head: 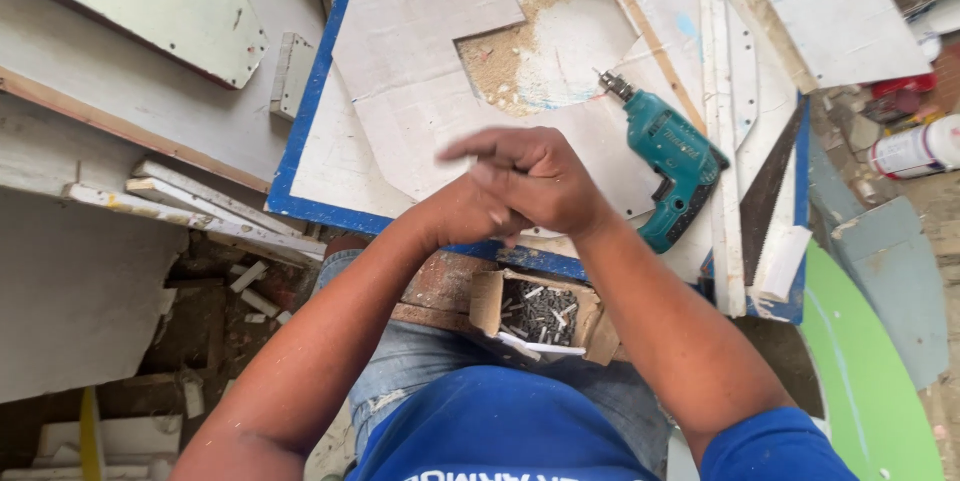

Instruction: The person places a gold glittery letter G on a workbench, then measures and cuts a white wooden strip using a hand saw. They position the cut piece along the edge of the letter and continue measuring and cutting additional pieces to fit the letter's contour.

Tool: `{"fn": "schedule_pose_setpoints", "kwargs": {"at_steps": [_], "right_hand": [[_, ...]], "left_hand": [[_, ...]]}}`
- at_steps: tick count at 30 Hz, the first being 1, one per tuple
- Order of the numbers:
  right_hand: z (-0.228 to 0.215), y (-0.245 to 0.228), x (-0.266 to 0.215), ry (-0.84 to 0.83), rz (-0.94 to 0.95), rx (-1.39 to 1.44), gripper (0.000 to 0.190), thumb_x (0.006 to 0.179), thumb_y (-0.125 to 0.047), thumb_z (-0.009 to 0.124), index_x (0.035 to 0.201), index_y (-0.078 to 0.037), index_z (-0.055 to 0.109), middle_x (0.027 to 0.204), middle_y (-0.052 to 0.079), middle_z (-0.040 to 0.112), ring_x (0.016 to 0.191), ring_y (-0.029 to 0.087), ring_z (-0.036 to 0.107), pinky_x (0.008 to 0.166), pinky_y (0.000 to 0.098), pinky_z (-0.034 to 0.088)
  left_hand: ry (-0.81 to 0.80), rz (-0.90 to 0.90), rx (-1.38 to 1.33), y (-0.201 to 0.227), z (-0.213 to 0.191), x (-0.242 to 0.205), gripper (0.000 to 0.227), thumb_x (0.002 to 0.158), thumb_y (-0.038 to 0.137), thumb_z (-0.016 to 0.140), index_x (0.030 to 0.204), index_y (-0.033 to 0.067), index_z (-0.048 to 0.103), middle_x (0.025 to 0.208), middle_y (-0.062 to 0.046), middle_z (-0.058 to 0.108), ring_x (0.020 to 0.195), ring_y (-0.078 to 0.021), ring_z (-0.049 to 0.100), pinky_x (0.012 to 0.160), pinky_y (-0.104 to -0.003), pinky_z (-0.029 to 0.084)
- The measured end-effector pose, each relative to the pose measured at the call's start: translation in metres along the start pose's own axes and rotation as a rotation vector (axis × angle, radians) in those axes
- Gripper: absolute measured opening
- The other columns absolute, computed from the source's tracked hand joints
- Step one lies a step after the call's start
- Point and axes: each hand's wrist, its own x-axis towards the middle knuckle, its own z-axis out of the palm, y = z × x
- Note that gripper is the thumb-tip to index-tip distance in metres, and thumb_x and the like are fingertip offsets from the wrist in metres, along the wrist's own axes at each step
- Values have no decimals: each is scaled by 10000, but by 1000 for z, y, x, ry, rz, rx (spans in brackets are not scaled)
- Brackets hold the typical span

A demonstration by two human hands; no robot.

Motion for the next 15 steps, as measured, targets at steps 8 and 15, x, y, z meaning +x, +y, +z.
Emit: {"fn": "schedule_pose_setpoints", "kwargs": {"at_steps": [8,15], "right_hand": [[-28,8,9,-303,163,210,317,991,-13,572,1242,173,627,518,86,623,403,89,541,395,187,428],[-20,4,9,-178,193,108,297,1010,2,523,1234,167,630,466,35,534,394,59,470,412,167,358]], "left_hand": [[-60,-14,-14,8,32,-16,83,846,105,688,822,27,705,675,-154,716,657,-330,708,704,-442,576],[-132,-30,-30,5,38,-19,74,836,96,688,810,29,707,665,-148,716,640,-311,708,705,-429,579]]}}
